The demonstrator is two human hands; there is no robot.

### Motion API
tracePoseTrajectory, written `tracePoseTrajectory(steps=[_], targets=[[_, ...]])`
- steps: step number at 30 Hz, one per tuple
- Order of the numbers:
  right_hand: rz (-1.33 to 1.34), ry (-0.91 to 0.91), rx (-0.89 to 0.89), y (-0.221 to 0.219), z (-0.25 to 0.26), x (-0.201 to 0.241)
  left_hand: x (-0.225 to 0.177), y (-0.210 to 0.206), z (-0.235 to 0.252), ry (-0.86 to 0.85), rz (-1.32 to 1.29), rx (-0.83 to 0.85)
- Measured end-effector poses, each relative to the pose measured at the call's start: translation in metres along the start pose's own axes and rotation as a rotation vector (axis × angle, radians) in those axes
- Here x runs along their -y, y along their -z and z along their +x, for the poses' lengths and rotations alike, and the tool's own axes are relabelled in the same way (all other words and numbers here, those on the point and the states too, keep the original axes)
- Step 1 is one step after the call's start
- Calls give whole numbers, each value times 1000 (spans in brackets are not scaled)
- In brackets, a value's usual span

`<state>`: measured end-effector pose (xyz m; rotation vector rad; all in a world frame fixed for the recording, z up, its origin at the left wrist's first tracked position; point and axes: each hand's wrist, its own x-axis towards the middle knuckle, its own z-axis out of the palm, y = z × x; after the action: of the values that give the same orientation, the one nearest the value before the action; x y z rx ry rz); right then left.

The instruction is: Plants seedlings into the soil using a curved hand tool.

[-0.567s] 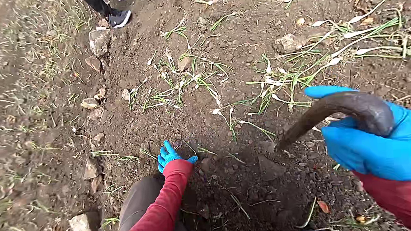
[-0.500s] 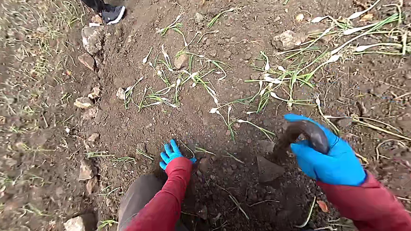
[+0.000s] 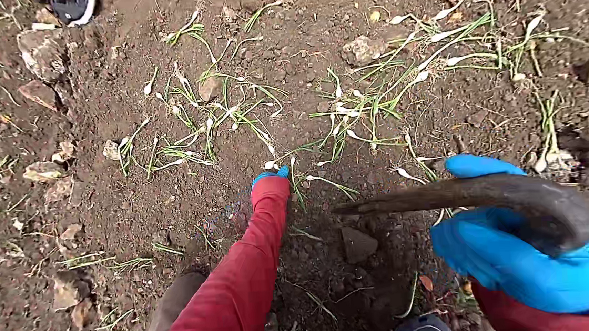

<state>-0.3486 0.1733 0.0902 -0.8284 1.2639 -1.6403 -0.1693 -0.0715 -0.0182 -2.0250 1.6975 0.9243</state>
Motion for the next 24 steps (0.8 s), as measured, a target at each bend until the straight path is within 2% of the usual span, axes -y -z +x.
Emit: tracePoseTrajectory(steps=[2,4,6,8,10,11,12,13,15,16,17,18,19,20,21,23,24], targets=[[-86,-154,-104,-10,-6,-40,-25,-9,13,54,51,-29],[-94,-250,-138,-6,-19,-43,-13,-11,1,-118,-16,-104],[-115,-179,-76,6,-22,-6,25,-5,0,-369,-25,-96],[-183,-40,-34,10,-26,21,76,7,-10,-298,-132,31],[-190,60,-3,4,-19,-9,82,33,-24,-217,-319,21],[-221,30,0,-2,-17,-39,68,39,-41,-289,-303,-4],[-264,-32,-11,-6,-18,-68,45,33,-61,-436,-170,12],[-271,-92,-31,-9,-23,-83,18,15,-82,-594,91,91],[-257,-117,-62,-2,-22,-63,-33,-52,-107,-777,661,365],[-224,-100,-60,4,-25,-38,-32,-86,-111,-850,804,438],[-211,-66,-52,15,-29,-13,-15,-106,-111,-987,835,411],[-227,-6,-50,28,-30,3,5,-110,-107,-1154,764,260],[-261,63,-70,39,-32,6,22,-107,-97,-1312,652,-47],[-312,111,-120,46,-36,-2,27,-95,-87,-1315,579,-269],[-354,109,-176,51,-41,-16,17,-76,-78,-1171,583,-341],[-372,1,-236,56,-57,-35,-24,-40,-58,-769,729,-156],[-344,-55,-291,57,-62,-27,-44,-33,-46,-708,803,-37]])
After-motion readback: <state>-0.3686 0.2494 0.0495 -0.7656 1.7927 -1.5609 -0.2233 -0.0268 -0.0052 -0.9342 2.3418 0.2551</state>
